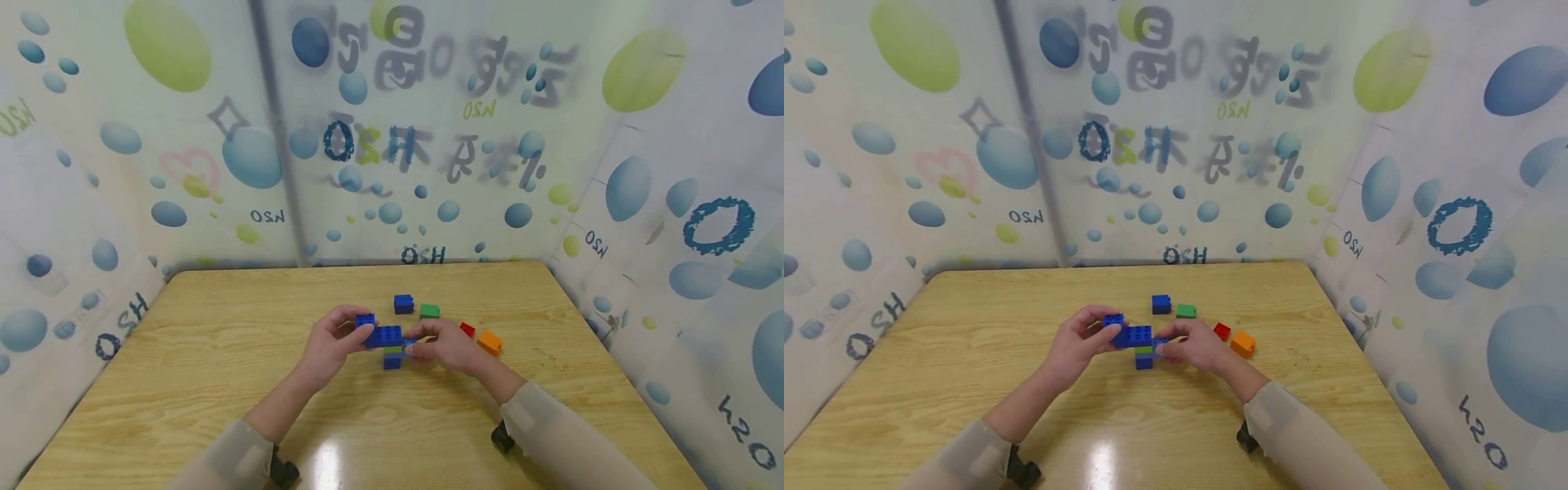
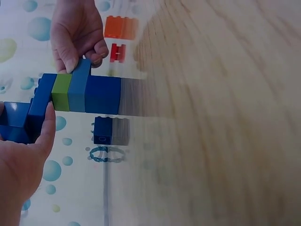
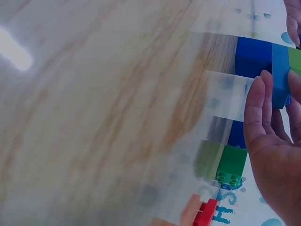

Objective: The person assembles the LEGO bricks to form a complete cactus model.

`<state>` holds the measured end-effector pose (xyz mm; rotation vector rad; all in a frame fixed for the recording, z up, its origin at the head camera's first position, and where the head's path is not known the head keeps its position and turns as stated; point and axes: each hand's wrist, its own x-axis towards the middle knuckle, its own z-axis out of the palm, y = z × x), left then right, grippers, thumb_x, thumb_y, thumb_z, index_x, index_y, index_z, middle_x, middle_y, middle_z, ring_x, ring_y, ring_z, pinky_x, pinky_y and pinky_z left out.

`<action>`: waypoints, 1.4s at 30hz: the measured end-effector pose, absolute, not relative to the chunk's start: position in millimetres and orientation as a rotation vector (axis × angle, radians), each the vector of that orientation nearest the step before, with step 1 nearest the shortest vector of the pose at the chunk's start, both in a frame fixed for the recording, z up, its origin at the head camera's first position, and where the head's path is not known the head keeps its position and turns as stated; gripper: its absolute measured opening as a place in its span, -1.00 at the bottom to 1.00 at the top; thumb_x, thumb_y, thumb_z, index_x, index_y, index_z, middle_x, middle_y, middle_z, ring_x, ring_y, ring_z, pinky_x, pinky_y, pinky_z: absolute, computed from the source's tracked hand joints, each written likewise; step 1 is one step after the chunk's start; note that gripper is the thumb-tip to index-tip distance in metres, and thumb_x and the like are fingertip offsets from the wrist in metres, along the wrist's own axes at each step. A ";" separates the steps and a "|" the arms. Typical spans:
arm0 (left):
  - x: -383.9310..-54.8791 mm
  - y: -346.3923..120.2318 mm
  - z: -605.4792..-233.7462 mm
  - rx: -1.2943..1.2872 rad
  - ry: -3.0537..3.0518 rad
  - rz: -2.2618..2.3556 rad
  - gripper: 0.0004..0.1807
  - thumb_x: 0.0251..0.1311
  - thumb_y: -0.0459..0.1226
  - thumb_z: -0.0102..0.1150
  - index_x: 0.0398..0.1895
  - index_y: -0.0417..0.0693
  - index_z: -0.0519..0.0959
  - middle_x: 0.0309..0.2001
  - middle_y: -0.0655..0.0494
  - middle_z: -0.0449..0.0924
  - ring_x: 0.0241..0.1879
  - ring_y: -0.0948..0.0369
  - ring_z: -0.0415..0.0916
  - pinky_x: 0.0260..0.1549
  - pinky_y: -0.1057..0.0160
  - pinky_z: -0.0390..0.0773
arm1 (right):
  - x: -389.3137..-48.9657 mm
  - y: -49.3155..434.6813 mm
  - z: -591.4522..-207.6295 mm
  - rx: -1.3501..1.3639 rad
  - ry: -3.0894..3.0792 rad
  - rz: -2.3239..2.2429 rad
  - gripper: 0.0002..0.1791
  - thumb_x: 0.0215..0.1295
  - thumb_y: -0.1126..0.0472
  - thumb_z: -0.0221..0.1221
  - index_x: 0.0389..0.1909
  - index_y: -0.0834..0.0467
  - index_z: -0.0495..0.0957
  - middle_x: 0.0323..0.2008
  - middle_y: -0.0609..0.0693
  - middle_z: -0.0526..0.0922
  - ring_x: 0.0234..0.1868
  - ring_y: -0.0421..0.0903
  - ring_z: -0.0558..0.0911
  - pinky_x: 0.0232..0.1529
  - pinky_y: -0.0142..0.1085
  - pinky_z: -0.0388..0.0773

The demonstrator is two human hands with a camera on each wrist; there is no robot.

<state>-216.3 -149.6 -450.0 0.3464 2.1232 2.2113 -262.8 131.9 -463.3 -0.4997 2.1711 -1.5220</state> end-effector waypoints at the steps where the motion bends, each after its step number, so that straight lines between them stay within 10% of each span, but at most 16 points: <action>1: -216.3 -149.7 -450.5 0.340 2.119 2.214 -0.62 0.53 -0.23 0.37 0.30 -0.14 0.59 0.17 -0.11 0.61 0.10 0.02 0.68 -0.01 0.14 0.85 | -262.4 131.7 -463.1 -0.505 2.169 -1.521 -0.66 0.54 0.14 0.39 0.20 0.19 0.70 0.14 0.16 0.72 -0.07 0.03 0.82 0.04 -0.10 0.85; 13: -213.7 -148.9 -452.1 0.375 2.102 2.223 -0.63 0.55 -0.26 0.35 0.30 -0.18 0.58 0.15 -0.11 0.64 0.06 0.05 0.71 -0.03 0.14 0.85 | -257.6 123.7 -459.3 -0.465 2.356 -1.414 -0.47 0.55 -0.34 0.25 0.22 -0.04 0.70 0.13 -0.05 0.76 0.09 -0.03 0.71 0.18 -0.06 0.75; 21: -214.2 -149.5 -452.3 0.392 2.109 2.219 -0.63 0.56 -0.24 0.34 0.30 -0.18 0.58 0.11 -0.06 0.60 0.05 0.08 0.72 -0.02 0.14 0.85 | -253.5 116.1 -454.4 -0.687 2.363 -1.538 -0.56 0.57 -0.02 0.35 0.35 0.03 0.71 0.26 -0.02 0.75 0.21 -0.03 0.70 0.32 -0.08 0.70; 42: -216.1 -153.1 -452.2 0.368 2.117 2.234 -0.64 0.54 -0.22 0.36 0.27 -0.16 0.61 0.10 -0.08 0.59 0.06 0.02 0.72 -0.03 0.14 0.85 | -252.9 106.7 -447.3 -0.652 2.473 -1.452 -0.70 0.56 -0.07 0.36 0.20 -0.11 0.77 0.13 -0.14 0.79 0.13 -0.10 0.68 0.29 -0.02 0.56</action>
